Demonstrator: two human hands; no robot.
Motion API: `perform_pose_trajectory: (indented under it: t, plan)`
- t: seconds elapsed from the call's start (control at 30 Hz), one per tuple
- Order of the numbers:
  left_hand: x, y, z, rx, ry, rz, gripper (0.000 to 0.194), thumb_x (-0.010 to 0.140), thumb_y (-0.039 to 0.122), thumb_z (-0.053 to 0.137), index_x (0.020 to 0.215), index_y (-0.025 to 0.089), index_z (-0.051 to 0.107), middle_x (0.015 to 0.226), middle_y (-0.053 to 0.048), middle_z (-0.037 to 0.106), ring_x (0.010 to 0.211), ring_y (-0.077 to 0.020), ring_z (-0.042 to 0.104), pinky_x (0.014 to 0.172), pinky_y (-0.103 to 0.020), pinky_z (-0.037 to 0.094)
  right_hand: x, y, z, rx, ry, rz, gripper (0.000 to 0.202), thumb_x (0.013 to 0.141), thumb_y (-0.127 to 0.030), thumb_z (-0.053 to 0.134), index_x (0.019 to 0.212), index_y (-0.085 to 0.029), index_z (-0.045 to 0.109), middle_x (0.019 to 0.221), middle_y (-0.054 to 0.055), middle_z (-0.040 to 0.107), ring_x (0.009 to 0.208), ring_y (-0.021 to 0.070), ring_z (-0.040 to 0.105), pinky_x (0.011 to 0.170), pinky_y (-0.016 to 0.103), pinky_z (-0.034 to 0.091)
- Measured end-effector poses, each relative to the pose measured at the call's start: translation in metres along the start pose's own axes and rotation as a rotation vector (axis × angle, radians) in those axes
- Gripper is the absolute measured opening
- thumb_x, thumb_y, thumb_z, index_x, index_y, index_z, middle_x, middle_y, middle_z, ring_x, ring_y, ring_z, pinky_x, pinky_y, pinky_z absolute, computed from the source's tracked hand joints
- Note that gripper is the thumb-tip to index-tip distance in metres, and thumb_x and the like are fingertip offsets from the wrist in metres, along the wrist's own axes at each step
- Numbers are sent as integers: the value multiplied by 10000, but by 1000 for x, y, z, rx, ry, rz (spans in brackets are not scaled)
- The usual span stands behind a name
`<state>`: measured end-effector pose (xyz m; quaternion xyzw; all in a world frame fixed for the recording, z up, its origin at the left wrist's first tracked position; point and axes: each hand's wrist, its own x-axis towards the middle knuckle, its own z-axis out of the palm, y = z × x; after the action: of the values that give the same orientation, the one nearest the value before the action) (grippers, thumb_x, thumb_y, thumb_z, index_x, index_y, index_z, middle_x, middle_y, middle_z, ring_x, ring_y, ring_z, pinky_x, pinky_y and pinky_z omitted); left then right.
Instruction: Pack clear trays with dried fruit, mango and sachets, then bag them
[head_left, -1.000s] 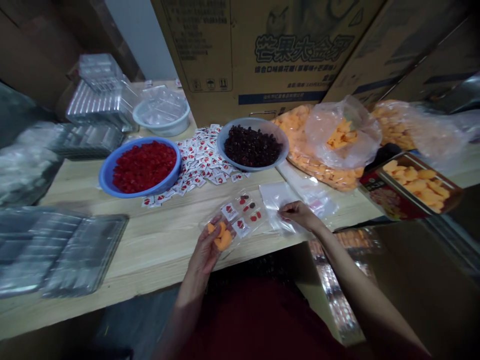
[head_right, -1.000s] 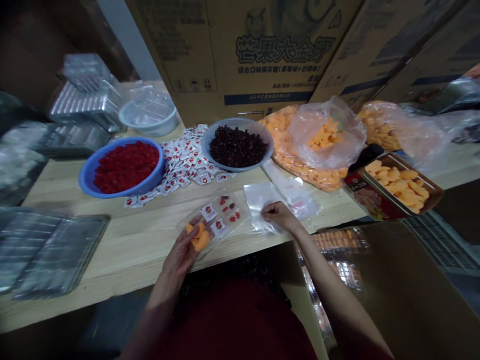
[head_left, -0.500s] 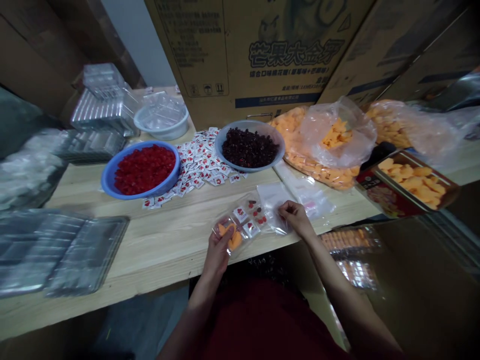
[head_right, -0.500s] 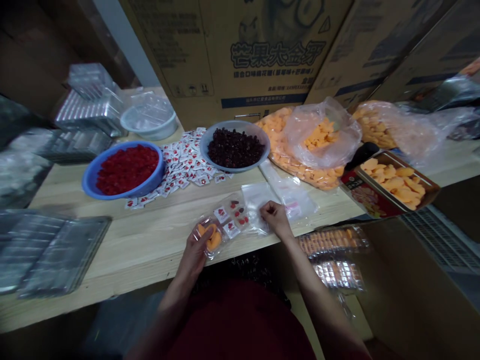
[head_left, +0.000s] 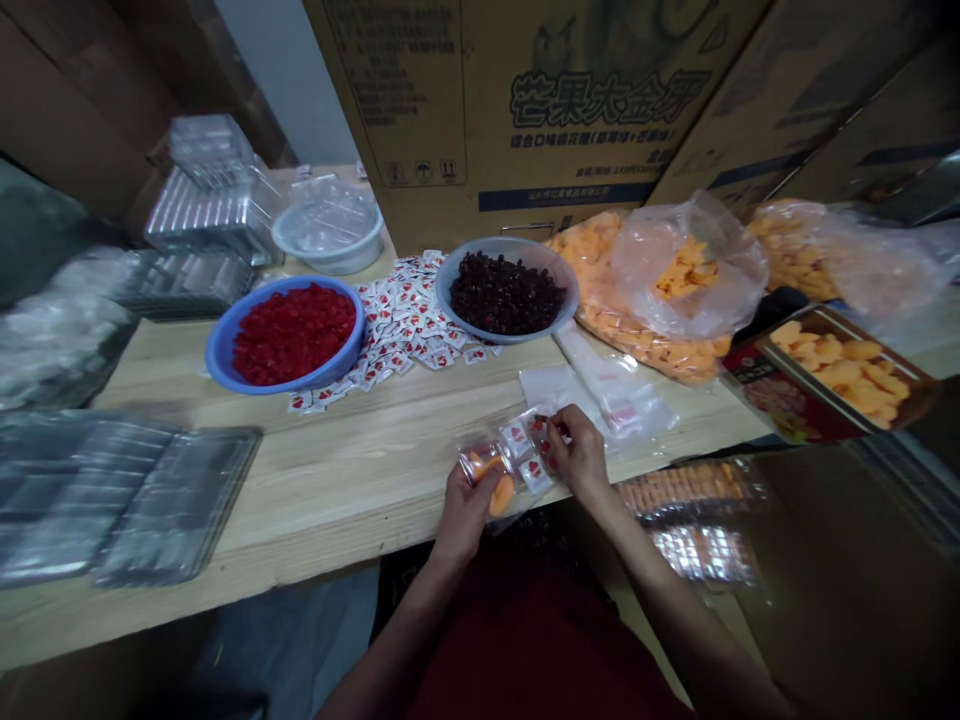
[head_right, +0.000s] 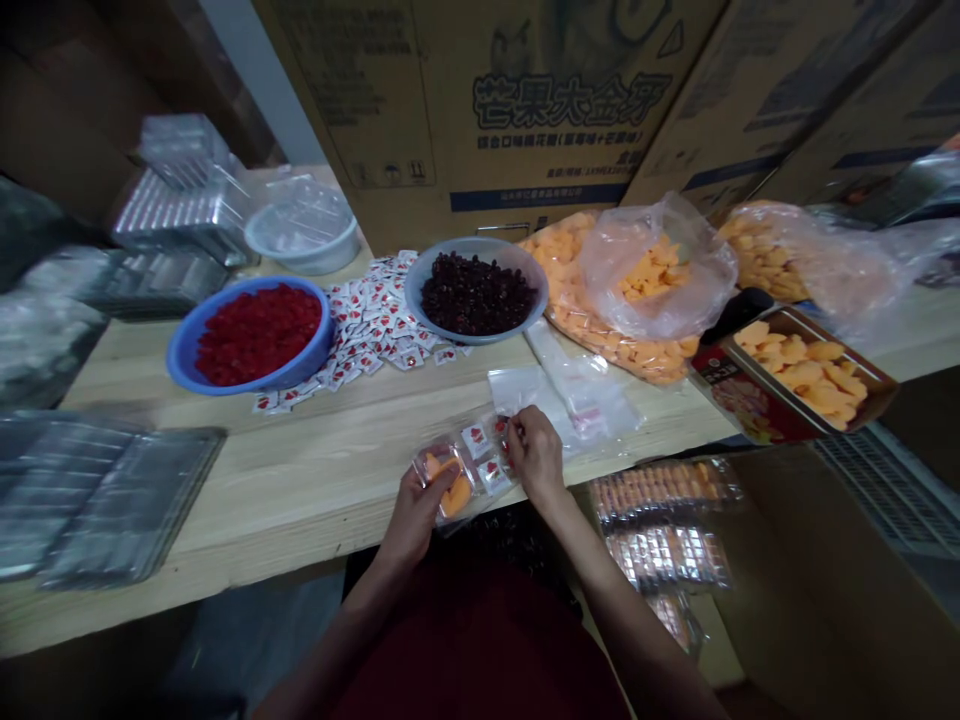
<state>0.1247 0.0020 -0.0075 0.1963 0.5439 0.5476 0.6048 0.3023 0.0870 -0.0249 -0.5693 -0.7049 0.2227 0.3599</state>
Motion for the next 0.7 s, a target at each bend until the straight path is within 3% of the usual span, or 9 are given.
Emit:
perform_pose_trajectory:
  t: [0.1, 0.2, 0.27, 0.43, 0.6, 0.7]
  plan:
    - [1, 5, 1, -7, -95, -14, 467, 758, 392, 782, 1139, 181, 615, 988, -70, 736, 857, -218, 718, 777, -307, 539, 2, 1, -2, 32, 27, 70, 98, 902, -220, 518, 808, -212, 545, 715, -11, 544, 641, 154, 508, 631, 278, 384]
    - [2, 8, 1, -13, -163, -22, 484, 774, 391, 766, 1171, 182, 585, 1029, -90, 735, 889, -246, 730, 828, -352, 545, 4, 1, -3, 42, 26, 22, 113, 912, -227, 506, 810, -209, 551, 739, 2, 557, 681, 163, 525, 656, 284, 395]
    - [2, 10, 1, -7, -166, -5, 485, 763, 385, 773, 1163, 178, 595, 1026, -93, 735, 899, -256, 730, 847, -367, 545, 5, 1, -3, 49, 13, -17, 127, 919, -235, 499, 808, -208, 556, 756, 11, 562, 708, 169, 530, 673, 287, 400]
    - [-2, 12, -1, 0, -172, -6, 514, 735, 365, 803, 1177, 198, 600, 1046, -100, 745, 944, -272, 720, 886, -392, 533, 6, 2, -6, 88, 94, 81, 128, 917, -257, 518, 802, -212, 549, 691, -10, 527, 624, 156, 487, 618, 281, 383]
    - [6, 5, 3, -24, -153, -15, 482, 724, 374, 812, 1132, 193, 633, 988, -76, 743, 872, -246, 712, 846, -372, 530, 2, 1, -7, 74, -48, -118, 163, 946, -237, 464, 810, -214, 552, 795, 34, 557, 763, 186, 527, 711, 305, 412]
    - [9, 2, 6, 3, -79, -18, 473, 705, 388, 822, 1095, 176, 661, 933, -59, 735, 851, -228, 689, 805, -337, 522, -3, 6, -9, 52, -48, -121, 163, 948, -232, 472, 802, -214, 541, 790, 27, 544, 758, 181, 519, 707, 302, 403]
